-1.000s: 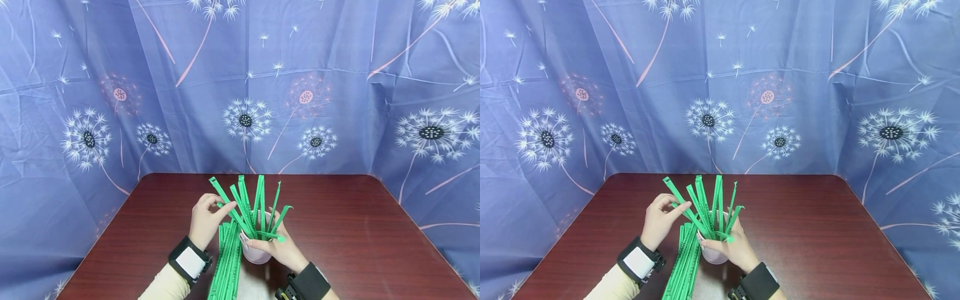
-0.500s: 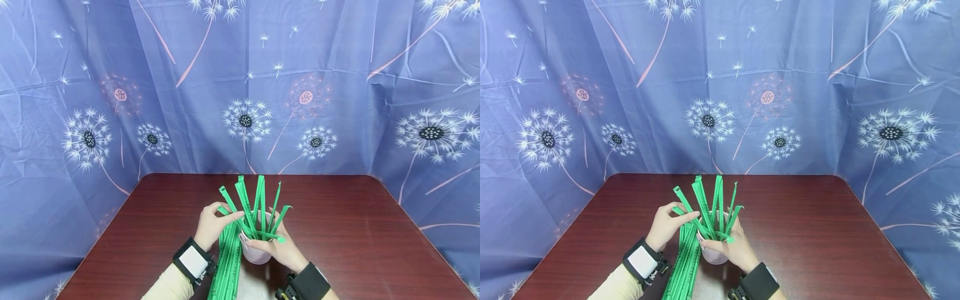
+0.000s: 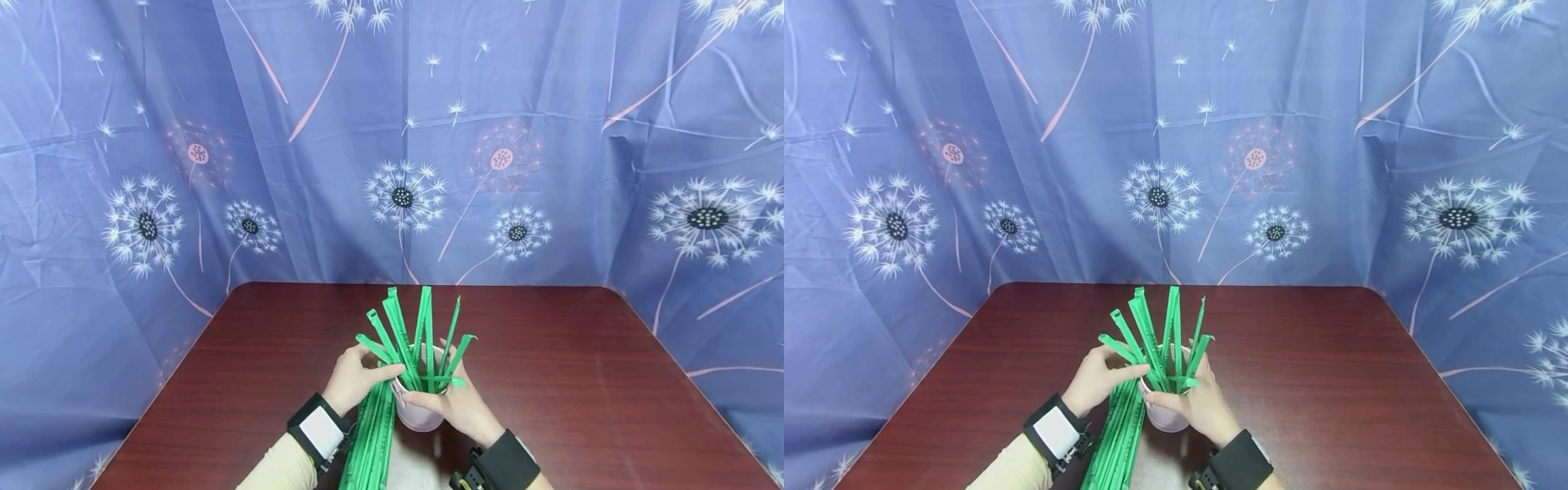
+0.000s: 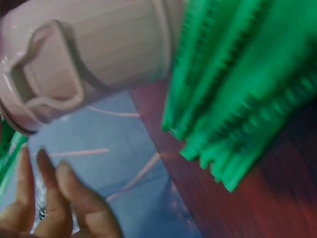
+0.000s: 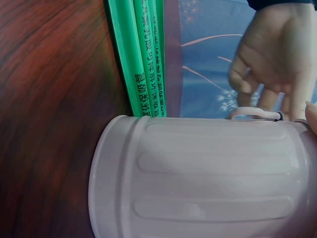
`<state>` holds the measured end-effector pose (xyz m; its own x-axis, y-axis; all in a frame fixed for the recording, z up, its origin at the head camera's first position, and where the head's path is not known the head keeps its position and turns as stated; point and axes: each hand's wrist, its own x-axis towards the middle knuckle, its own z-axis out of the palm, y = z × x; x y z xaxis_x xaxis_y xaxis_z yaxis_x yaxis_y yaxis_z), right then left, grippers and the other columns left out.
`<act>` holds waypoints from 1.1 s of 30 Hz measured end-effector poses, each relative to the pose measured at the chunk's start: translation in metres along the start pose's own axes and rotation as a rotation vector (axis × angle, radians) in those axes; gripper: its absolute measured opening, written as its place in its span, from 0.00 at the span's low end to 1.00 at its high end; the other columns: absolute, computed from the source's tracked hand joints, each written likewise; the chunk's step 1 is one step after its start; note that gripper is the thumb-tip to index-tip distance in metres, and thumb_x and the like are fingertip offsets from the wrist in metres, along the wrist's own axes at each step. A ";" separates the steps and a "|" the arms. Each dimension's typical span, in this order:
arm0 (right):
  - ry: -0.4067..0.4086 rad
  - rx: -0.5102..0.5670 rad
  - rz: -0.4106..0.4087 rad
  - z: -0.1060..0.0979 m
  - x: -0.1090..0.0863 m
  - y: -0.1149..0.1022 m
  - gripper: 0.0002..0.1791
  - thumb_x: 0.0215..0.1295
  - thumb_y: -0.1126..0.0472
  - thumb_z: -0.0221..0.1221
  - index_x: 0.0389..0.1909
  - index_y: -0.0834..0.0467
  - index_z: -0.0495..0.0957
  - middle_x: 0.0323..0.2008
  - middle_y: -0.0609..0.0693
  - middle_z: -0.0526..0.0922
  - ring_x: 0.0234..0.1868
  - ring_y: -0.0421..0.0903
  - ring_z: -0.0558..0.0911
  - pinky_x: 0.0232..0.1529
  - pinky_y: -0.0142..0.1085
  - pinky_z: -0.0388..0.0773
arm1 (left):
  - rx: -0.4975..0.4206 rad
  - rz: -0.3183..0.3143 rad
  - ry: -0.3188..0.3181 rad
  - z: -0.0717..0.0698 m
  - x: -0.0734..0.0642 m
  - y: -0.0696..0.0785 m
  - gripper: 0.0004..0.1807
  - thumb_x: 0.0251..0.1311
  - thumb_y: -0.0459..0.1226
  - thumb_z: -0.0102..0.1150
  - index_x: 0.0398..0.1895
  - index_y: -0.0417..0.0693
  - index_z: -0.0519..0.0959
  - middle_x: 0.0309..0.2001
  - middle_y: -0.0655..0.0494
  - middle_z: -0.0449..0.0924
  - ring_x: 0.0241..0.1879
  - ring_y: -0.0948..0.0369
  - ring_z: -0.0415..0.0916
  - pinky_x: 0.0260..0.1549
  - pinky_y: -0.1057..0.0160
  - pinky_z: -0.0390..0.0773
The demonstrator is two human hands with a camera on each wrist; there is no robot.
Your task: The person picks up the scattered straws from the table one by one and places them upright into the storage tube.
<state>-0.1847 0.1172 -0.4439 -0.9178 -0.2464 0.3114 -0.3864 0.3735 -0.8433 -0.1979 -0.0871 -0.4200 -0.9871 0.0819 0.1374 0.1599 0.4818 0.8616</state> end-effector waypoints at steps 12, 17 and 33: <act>-0.006 -0.036 0.068 0.000 0.000 0.000 0.46 0.47 0.45 0.74 0.69 0.56 0.74 0.67 0.63 0.73 0.75 0.64 0.56 0.67 0.68 0.55 | 0.259 -0.010 -0.091 -0.007 0.000 -0.031 0.35 0.50 0.54 0.71 0.51 0.35 0.82 0.45 0.42 0.84 0.46 0.45 0.80 0.44 0.45 0.80; -0.005 -0.039 0.075 0.000 -0.001 0.000 0.46 0.47 0.44 0.73 0.69 0.55 0.73 0.69 0.64 0.67 0.76 0.64 0.56 0.67 0.68 0.56 | 0.459 0.020 -0.138 -0.003 -0.001 -0.044 0.35 0.44 0.44 0.77 0.52 0.28 0.81 0.42 0.39 0.82 0.45 0.43 0.79 0.46 0.45 0.80; -0.005 -0.022 0.090 0.000 -0.002 -0.001 0.46 0.46 0.43 0.73 0.69 0.52 0.73 0.70 0.64 0.65 0.76 0.63 0.56 0.67 0.68 0.55 | 0.382 -0.064 -0.172 -0.004 -0.003 -0.045 0.23 0.46 0.31 0.74 0.45 0.28 0.81 0.27 0.56 0.72 0.24 0.62 0.70 0.25 0.59 0.78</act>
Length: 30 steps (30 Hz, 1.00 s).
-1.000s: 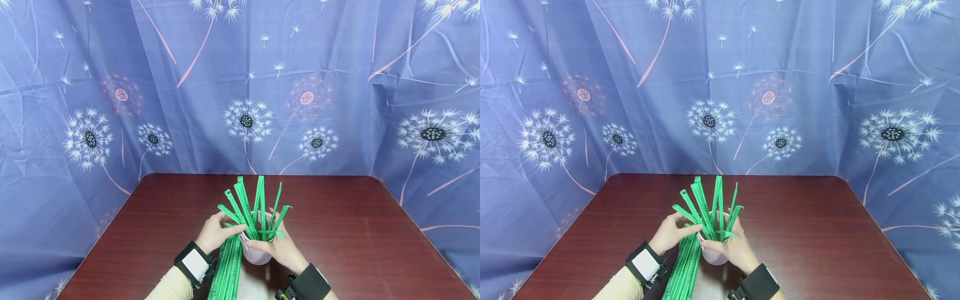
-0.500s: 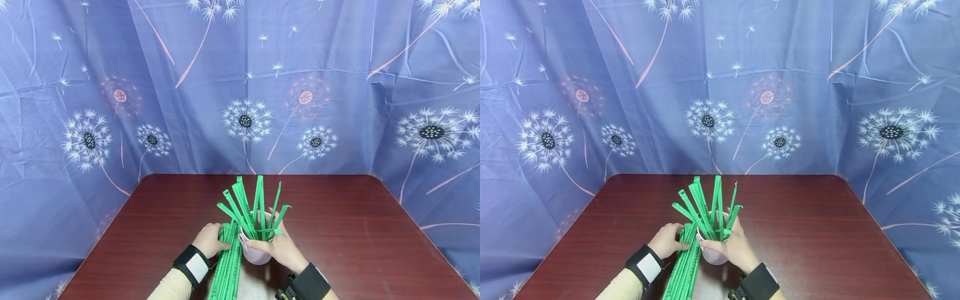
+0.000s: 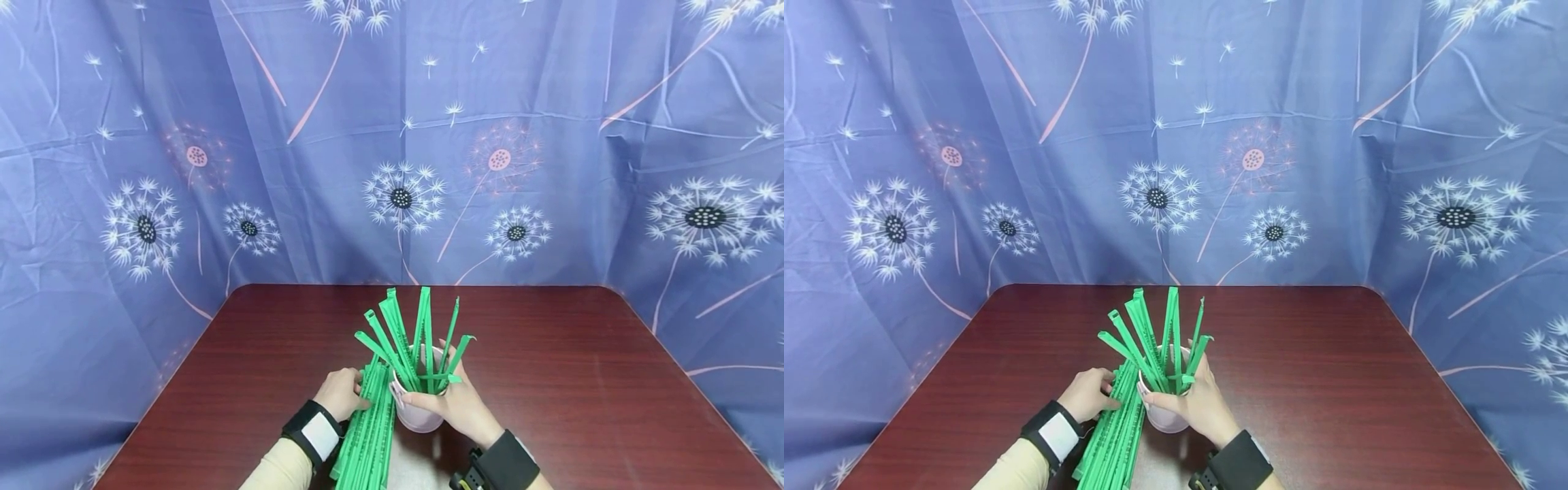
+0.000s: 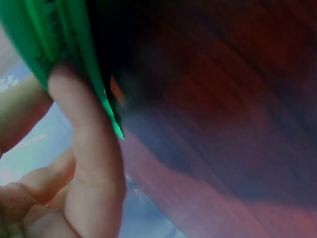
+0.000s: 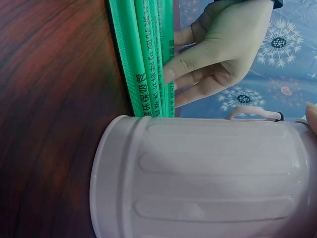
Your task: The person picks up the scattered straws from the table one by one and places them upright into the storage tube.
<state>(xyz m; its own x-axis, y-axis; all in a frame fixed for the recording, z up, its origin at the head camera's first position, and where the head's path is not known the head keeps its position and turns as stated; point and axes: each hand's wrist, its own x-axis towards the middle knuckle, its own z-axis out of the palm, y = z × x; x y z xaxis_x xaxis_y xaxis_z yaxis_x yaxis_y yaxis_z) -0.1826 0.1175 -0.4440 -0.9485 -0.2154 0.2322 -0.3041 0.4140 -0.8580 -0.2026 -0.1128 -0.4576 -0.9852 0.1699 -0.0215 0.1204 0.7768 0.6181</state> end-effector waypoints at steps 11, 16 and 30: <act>0.011 0.069 -0.023 0.002 0.001 -0.001 0.43 0.45 0.47 0.75 0.64 0.58 0.76 0.67 0.62 0.71 0.76 0.64 0.54 0.69 0.68 0.52 | -0.337 0.004 0.069 -0.013 0.002 0.000 0.23 0.58 0.39 0.67 0.54 0.33 0.81 0.34 0.49 0.82 0.17 0.61 0.72 0.19 0.58 0.78; 0.009 0.065 -0.059 0.001 0.001 -0.001 0.43 0.45 0.47 0.75 0.65 0.57 0.75 0.61 0.58 0.78 0.76 0.66 0.53 0.68 0.71 0.48 | -0.432 0.060 0.231 -0.020 0.004 0.007 0.22 0.58 0.45 0.67 0.48 0.35 0.84 0.33 0.50 0.86 0.28 0.60 0.79 0.29 0.57 0.80; 0.004 0.141 -0.008 -0.001 0.000 0.000 0.44 0.46 0.51 0.76 0.67 0.58 0.73 0.71 0.64 0.63 0.76 0.64 0.53 0.68 0.69 0.52 | -1.069 0.001 0.260 -0.044 0.003 0.039 0.16 0.54 0.31 0.69 0.44 0.31 0.79 0.30 0.52 0.84 0.24 0.60 0.82 0.29 0.55 0.87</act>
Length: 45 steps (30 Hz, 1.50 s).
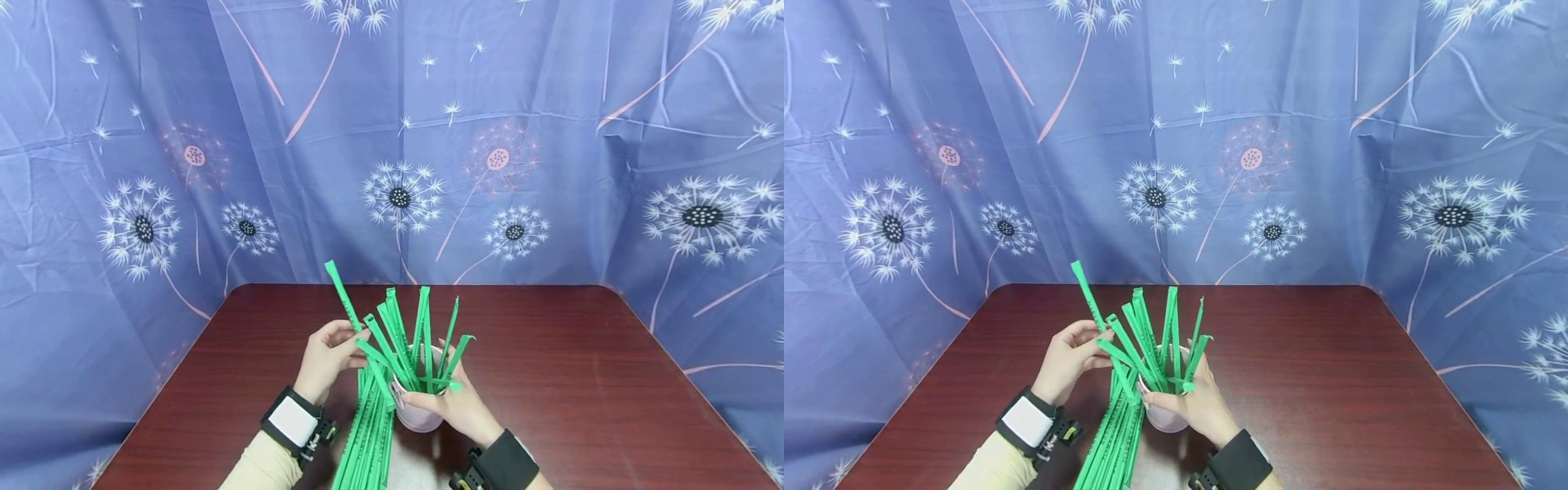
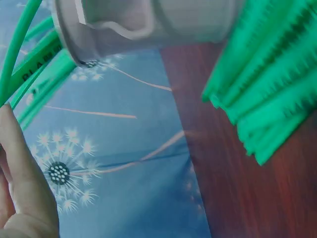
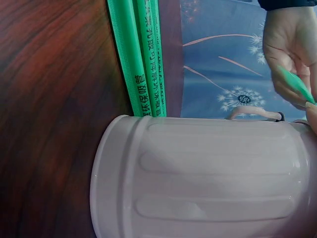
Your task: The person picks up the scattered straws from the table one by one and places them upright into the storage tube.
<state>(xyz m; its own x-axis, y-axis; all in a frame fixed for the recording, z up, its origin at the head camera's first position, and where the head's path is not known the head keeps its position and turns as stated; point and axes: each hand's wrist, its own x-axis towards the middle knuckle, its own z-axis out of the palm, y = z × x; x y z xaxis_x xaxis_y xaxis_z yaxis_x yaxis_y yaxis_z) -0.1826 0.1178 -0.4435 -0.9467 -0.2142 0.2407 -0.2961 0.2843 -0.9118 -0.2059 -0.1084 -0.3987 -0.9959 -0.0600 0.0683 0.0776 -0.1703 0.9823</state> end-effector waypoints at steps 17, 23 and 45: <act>0.009 -0.021 0.000 0.000 0.001 0.001 0.46 0.46 0.50 0.76 0.67 0.61 0.71 0.71 0.66 0.63 0.75 0.65 0.56 0.67 0.67 0.57 | -0.089 0.129 0.049 0.012 -0.003 0.002 0.12 0.54 0.28 0.68 0.37 0.31 0.76 0.28 0.53 0.83 0.29 0.58 0.86 0.34 0.51 0.87; 0.028 -0.097 -0.043 0.000 0.001 0.001 0.50 0.46 0.48 0.75 0.69 0.65 0.69 0.67 0.65 0.70 0.74 0.67 0.59 0.65 0.68 0.59 | 0.098 0.144 0.020 0.016 -0.006 -0.006 0.14 0.52 0.32 0.71 0.34 0.31 0.76 0.30 0.46 0.84 0.28 0.52 0.87 0.33 0.53 0.87; 0.035 -0.072 -0.159 0.001 0.000 0.004 0.42 0.47 0.56 0.75 0.64 0.67 0.73 0.65 0.67 0.70 0.72 0.71 0.59 0.65 0.69 0.59 | 0.714 0.292 -0.067 0.031 -0.016 -0.031 0.16 0.49 0.50 0.73 0.22 0.48 0.82 0.26 0.63 0.76 0.29 0.65 0.71 0.28 0.62 0.74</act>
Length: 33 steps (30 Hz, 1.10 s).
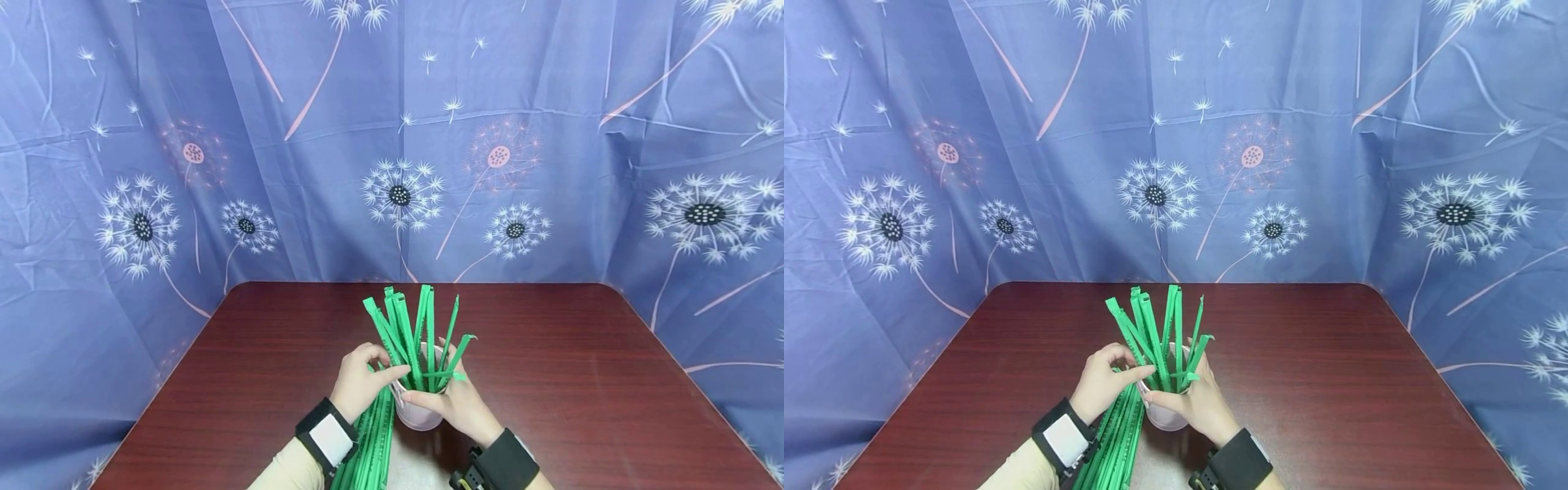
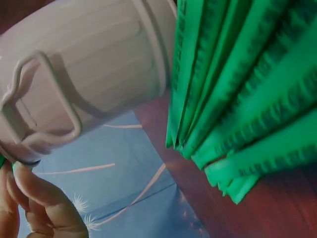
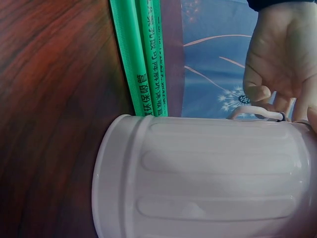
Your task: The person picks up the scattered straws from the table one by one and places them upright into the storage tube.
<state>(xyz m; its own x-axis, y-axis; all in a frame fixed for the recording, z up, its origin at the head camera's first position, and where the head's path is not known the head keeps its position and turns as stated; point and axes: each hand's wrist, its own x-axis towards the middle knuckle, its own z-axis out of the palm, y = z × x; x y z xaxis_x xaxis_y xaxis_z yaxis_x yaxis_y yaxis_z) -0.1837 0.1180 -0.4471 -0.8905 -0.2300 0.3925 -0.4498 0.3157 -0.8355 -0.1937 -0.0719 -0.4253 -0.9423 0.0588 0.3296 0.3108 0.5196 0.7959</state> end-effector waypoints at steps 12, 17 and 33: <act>0.008 0.014 0.021 0.001 -0.001 0.000 0.46 0.47 0.54 0.76 0.66 0.66 0.68 0.66 0.66 0.69 0.73 0.67 0.59 0.65 0.67 0.62 | -0.006 -0.067 -0.148 -0.001 0.003 0.003 0.19 0.50 0.51 0.72 0.22 0.44 0.82 0.29 0.59 0.74 0.27 0.62 0.67 0.25 0.60 0.71; -0.001 -0.002 0.028 0.000 -0.001 -0.002 0.47 0.49 0.54 0.75 0.68 0.67 0.68 0.68 0.68 0.67 0.72 0.71 0.59 0.64 0.69 0.61 | -0.167 -0.121 -0.200 -0.002 0.000 -0.003 0.20 0.53 0.49 0.70 0.31 0.40 0.79 0.31 0.55 0.76 0.24 0.60 0.73 0.25 0.56 0.79; -0.020 0.005 0.126 0.000 -0.001 -0.001 0.53 0.48 0.52 0.75 0.73 0.68 0.61 0.70 0.69 0.66 0.73 0.67 0.60 0.65 0.67 0.61 | 0.091 -0.187 -0.272 -0.022 -0.005 -0.045 0.28 0.51 0.44 0.73 0.51 0.34 0.82 0.45 0.42 0.81 0.42 0.49 0.75 0.41 0.47 0.78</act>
<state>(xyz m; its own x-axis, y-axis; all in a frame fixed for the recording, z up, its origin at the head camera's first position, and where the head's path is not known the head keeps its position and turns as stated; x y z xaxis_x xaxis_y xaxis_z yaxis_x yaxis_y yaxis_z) -0.1825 0.1178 -0.4466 -0.9383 -0.2075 0.2765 -0.3341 0.3384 -0.8797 -0.2002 -0.1142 -0.4517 -0.9844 0.1739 0.0247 0.1283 0.6158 0.7774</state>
